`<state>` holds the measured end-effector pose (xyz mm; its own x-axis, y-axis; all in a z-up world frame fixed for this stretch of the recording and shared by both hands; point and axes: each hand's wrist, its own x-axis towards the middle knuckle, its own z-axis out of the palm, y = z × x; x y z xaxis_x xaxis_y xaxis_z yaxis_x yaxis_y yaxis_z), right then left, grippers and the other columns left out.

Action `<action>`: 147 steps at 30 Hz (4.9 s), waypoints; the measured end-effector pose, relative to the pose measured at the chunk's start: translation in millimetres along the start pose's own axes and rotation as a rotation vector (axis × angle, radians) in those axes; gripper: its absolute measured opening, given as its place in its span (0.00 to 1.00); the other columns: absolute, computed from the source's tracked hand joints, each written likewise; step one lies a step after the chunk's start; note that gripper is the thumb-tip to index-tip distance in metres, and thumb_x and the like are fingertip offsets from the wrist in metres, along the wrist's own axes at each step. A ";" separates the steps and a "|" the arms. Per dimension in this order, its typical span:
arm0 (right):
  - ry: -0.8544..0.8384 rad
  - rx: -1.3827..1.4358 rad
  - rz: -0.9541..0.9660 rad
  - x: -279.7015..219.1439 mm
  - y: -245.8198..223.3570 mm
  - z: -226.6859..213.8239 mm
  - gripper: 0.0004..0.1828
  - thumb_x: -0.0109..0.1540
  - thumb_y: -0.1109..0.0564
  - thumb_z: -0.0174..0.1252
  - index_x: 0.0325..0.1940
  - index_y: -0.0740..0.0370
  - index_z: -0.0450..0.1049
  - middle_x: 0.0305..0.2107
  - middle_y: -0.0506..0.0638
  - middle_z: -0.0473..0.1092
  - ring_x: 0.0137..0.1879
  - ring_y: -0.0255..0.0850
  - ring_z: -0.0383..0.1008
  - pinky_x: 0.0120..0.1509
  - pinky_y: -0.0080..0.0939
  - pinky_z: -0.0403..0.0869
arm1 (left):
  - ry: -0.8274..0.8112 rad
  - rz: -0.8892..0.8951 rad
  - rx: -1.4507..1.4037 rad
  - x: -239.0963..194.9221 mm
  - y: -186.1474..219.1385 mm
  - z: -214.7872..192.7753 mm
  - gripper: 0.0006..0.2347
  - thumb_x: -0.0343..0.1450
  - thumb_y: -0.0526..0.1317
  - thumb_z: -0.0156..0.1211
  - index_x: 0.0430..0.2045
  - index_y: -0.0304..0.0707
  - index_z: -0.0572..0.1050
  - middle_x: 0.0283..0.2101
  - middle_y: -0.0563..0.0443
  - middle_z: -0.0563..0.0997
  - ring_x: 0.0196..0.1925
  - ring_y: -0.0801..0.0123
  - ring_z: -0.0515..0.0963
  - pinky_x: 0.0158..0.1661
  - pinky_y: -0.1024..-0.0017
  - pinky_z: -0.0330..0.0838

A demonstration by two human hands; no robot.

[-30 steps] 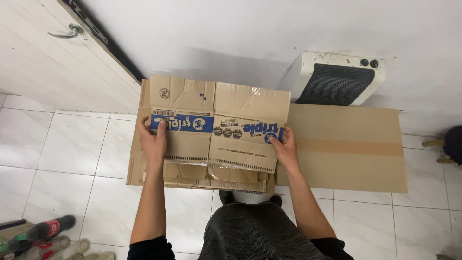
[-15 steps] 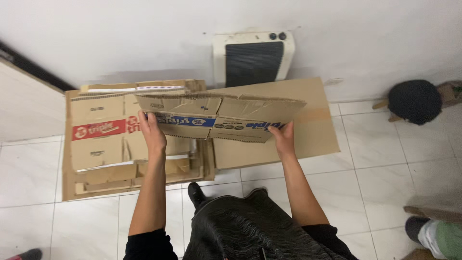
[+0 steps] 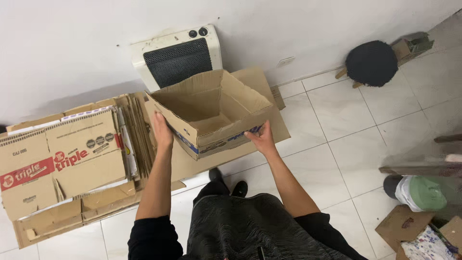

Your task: The person assembles cardboard boxes by hand, folding the flaps and pressing them into place to form the box shape.

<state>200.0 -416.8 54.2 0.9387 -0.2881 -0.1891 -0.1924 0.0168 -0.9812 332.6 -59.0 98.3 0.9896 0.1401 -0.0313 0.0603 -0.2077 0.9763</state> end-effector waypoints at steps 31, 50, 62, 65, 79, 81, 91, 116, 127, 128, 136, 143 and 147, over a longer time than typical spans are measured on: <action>0.005 -0.304 0.010 58.4 -104.7 -45.4 0.28 0.72 0.52 0.52 0.76 0.62 0.72 0.68 0.66 0.72 0.75 0.60 0.69 0.80 0.64 0.66 | -0.865 0.381 1.402 39.3 131.7 78.8 0.37 0.65 0.67 0.56 0.74 0.68 0.68 0.58 0.50 0.86 0.52 0.51 0.90 0.52 0.49 0.83; -0.477 -0.467 -0.298 67.4 -148.7 -24.6 0.42 0.74 0.32 0.50 0.80 0.67 0.62 0.76 0.73 0.58 0.81 0.74 0.54 0.84 0.80 0.51 | -0.457 0.463 1.574 46.7 93.7 118.3 0.38 0.69 0.41 0.67 0.80 0.59 0.60 0.81 0.34 0.56 0.60 0.48 0.82 0.49 0.49 0.76; -0.359 -1.095 -0.561 124.4 -126.1 18.2 0.16 0.75 0.54 0.55 0.68 0.55 0.76 0.67 0.55 0.69 0.76 0.55 0.66 0.79 0.63 0.67 | -0.071 -0.022 0.788 7.6 95.2 38.7 0.30 0.77 0.45 0.58 0.78 0.48 0.62 0.50 0.32 0.87 0.47 0.38 0.88 0.49 0.41 0.80; -0.191 -1.135 -0.877 152.6 -130.7 33.4 0.38 0.66 0.57 0.70 0.79 0.42 0.65 0.79 0.60 0.49 0.83 0.65 0.48 0.81 0.80 0.55 | -0.072 -0.065 0.732 -5.8 106.4 37.2 0.30 0.77 0.41 0.53 0.80 0.52 0.58 0.49 0.28 0.87 0.50 0.33 0.87 0.51 0.38 0.78; -0.903 -1.252 -0.423 130.2 -143.6 80.3 0.53 0.64 0.20 0.57 0.86 0.40 0.51 0.81 0.65 0.44 0.87 0.69 0.36 0.83 0.87 0.42 | -0.405 -0.152 0.527 -19.3 140.3 9.7 0.21 0.76 0.41 0.49 0.64 0.55 0.80 0.55 0.42 0.86 0.60 0.46 0.84 0.63 0.49 0.77; -0.928 -1.274 -0.340 128.8 -145.2 87.6 0.57 0.62 0.17 0.55 0.87 0.42 0.48 0.82 0.68 0.39 0.87 0.71 0.30 0.83 0.88 0.38 | -0.482 -0.187 0.492 -17.5 152.8 2.5 0.24 0.74 0.40 0.46 0.66 0.55 0.79 0.54 0.40 0.86 0.61 0.42 0.83 0.66 0.46 0.73; -1.074 -1.015 -0.400 143.5 -134.9 81.4 0.45 0.54 0.41 0.80 0.69 0.60 0.72 0.83 0.62 0.43 0.87 0.71 0.31 0.81 0.93 0.35 | -0.485 0.081 1.117 -3.8 154.5 19.1 0.16 0.80 0.57 0.53 0.58 0.58 0.74 0.83 0.47 0.52 0.74 0.52 0.73 0.64 0.47 0.77; -0.840 -1.008 -0.551 130.2 -107.1 60.3 0.53 0.62 0.29 0.69 0.86 0.39 0.55 0.84 0.62 0.38 0.88 0.66 0.39 0.89 0.72 0.48 | -0.415 0.468 0.708 34.0 19.7 54.8 0.22 0.71 0.63 0.70 0.29 0.43 0.83 0.71 0.45 0.78 0.70 0.38 0.75 0.65 0.48 0.73; -0.733 -1.209 -0.561 121.9 -117.7 73.4 0.57 0.60 0.30 0.64 0.89 0.45 0.49 0.83 0.62 0.45 0.88 0.63 0.42 0.87 0.78 0.44 | -0.223 0.248 0.363 -3.2 23.3 66.9 0.20 0.69 0.47 0.78 0.34 0.29 0.73 0.78 0.26 0.60 0.76 0.23 0.61 0.74 0.37 0.60; -0.697 -1.204 -0.598 121.7 -119.1 71.5 0.55 0.62 0.31 0.64 0.88 0.48 0.53 0.82 0.63 0.47 0.87 0.64 0.45 0.86 0.80 0.45 | -0.143 0.166 0.332 -7.9 21.7 69.1 0.19 0.70 0.48 0.78 0.39 0.32 0.75 0.81 0.25 0.53 0.78 0.19 0.57 0.75 0.35 0.57; -0.328 -0.979 -0.694 141.4 -80.7 58.9 0.31 0.71 0.33 0.56 0.73 0.47 0.71 0.70 0.54 0.64 0.79 0.55 0.59 0.81 0.76 0.53 | -0.203 -0.089 0.000 -7.8 -6.7 83.7 0.26 0.74 0.43 0.74 0.63 0.35 0.67 0.81 0.32 0.54 0.78 0.32 0.60 0.72 0.42 0.69; -0.033 -0.545 0.089 127.7 -111.1 12.3 0.50 0.73 0.27 0.52 0.88 0.59 0.47 0.81 0.68 0.47 0.87 0.65 0.42 0.88 0.73 0.45 | -0.165 -0.342 0.177 -0.5 -12.7 69.5 0.38 0.79 0.61 0.59 0.82 0.47 0.52 0.80 0.35 0.61 0.77 0.47 0.68 0.75 0.47 0.67; -0.146 -0.458 0.278 123.5 -100.1 6.6 0.49 0.74 0.24 0.51 0.88 0.55 0.51 0.81 0.61 0.52 0.87 0.57 0.47 0.88 0.68 0.48 | -0.239 -0.364 0.129 -2.5 39.0 76.8 0.36 0.79 0.60 0.56 0.81 0.45 0.55 0.79 0.36 0.65 0.77 0.44 0.69 0.75 0.47 0.65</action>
<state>337.0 -447.8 128.8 0.8582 -0.1963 -0.4743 -0.5131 -0.3541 -0.7819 342.5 -141.8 120.1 0.9022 0.0022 -0.4312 0.4110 -0.3069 0.8584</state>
